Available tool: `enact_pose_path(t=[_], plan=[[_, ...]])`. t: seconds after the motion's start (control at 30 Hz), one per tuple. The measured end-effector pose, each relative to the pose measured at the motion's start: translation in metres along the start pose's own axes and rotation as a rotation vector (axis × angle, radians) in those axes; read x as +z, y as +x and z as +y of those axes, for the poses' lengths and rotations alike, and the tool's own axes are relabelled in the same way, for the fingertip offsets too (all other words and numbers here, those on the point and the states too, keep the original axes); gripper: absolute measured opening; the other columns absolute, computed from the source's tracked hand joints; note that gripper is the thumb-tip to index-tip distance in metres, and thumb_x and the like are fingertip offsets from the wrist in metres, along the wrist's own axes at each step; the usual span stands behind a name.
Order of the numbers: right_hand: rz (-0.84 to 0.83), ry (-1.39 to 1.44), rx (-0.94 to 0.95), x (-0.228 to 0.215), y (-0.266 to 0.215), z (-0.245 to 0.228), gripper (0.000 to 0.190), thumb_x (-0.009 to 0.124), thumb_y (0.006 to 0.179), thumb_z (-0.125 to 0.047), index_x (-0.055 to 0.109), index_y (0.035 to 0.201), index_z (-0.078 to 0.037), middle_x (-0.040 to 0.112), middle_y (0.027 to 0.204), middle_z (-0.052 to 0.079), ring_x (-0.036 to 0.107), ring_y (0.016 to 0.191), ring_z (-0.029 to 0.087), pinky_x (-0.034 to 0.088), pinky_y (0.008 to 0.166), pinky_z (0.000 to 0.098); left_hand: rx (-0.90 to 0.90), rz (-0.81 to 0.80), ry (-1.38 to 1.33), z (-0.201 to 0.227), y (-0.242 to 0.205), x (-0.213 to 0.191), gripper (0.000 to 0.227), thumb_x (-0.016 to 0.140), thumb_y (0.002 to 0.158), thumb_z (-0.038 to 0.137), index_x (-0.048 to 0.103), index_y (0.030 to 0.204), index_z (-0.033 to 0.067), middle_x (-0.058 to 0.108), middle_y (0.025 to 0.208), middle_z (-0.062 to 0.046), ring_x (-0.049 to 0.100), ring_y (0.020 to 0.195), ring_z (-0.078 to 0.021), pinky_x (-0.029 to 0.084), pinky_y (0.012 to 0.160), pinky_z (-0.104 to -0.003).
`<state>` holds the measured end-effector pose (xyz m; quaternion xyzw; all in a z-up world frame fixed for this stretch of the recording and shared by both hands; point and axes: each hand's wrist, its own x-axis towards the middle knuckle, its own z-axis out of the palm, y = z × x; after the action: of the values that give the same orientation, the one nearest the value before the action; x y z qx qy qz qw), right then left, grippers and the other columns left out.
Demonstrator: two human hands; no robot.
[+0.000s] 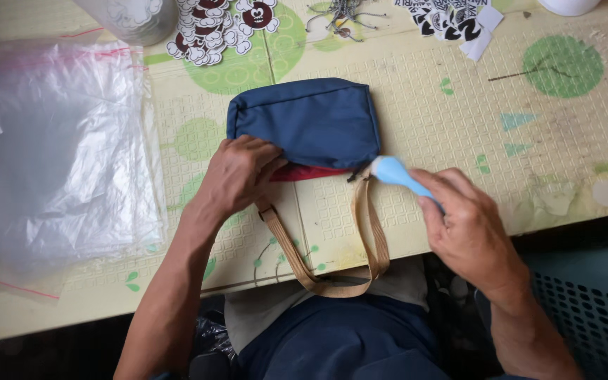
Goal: The person wipes a blue pouch with a cloth, attaches a sticker to the pouch, and places the pouch into a plastic bag.
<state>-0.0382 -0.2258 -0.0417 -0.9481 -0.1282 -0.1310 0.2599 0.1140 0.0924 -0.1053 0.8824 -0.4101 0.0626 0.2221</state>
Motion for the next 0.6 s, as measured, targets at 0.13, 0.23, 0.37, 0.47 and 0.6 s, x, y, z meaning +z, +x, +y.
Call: enact_pose_path(t=[0.13, 0.23, 0.37, 0.47, 0.6], plan=[[-0.019, 0.127, -0.007, 0.065, 0.014, -0.020, 0.041, 0.060, 0.096, -0.005, 0.070, 0.133, -0.020, 0.068, 0.102, 0.002, 0.073, 0.088, 0.025, 0.059, 0.073, 0.0363, -0.374, -0.221, -0.220, -0.043, 0.016, 0.006, 0.021, 0.065, 0.099, 0.038, 0.078, 0.092, 0.0233, 0.075, 0.082, -0.004, 0.074, 0.090, -0.0319, 0.057, 0.081, -0.048], [-0.038, 0.224, -0.166, 0.101, 0.038, -0.047, 0.047, 0.051, 0.097, 0.005, 0.066, 0.139, -0.010, 0.064, 0.098, 0.009, 0.069, 0.072, 0.022, 0.061, 0.065, 0.0347, -0.478, -0.333, -0.489, -0.056, 0.021, 0.005, 0.021, 0.065, 0.099, 0.036, 0.080, 0.091, 0.0219, 0.077, 0.084, -0.003, 0.074, 0.081, -0.0224, 0.058, 0.073, -0.039], [-0.134, 0.087, -0.192, 0.139, 0.063, -0.061, 0.045, 0.052, 0.094, 0.001, 0.060, 0.137, -0.008, 0.058, 0.105, 0.012, 0.073, 0.082, 0.033, 0.063, 0.067, 0.0453, -0.504, -0.321, -0.617, -0.038, 0.025, -0.007, 0.024, 0.070, 0.095, 0.031, 0.080, 0.093, 0.0091, 0.075, 0.091, -0.015, 0.072, 0.094, -0.0315, 0.055, 0.086, -0.047], [-0.233, 0.027, -0.117, 0.124, 0.063, -0.056, 0.044, 0.049, 0.094, 0.000, 0.060, 0.136, -0.007, 0.056, 0.104, 0.012, 0.073, 0.081, 0.033, 0.063, 0.066, 0.0451, -0.454, -0.292, -0.606, -0.042, 0.024, 0.005, 0.026, 0.070, 0.096, 0.030, 0.080, 0.092, 0.0062, 0.072, 0.093, -0.017, 0.069, 0.095, -0.0345, 0.052, 0.092, -0.049], [-0.318, -0.178, 0.066, 0.053, 0.050, -0.049, 0.036, 0.043, 0.099, -0.004, 0.064, 0.126, 0.008, 0.057, 0.105, 0.024, 0.073, 0.076, 0.044, 0.061, 0.061, 0.0564, -0.443, -0.252, -0.540, -0.054, 0.016, 0.026, 0.023, 0.069, 0.098, 0.031, 0.081, 0.092, 0.0126, 0.073, 0.093, -0.010, 0.071, 0.100, -0.0337, 0.038, 0.114, -0.051]])
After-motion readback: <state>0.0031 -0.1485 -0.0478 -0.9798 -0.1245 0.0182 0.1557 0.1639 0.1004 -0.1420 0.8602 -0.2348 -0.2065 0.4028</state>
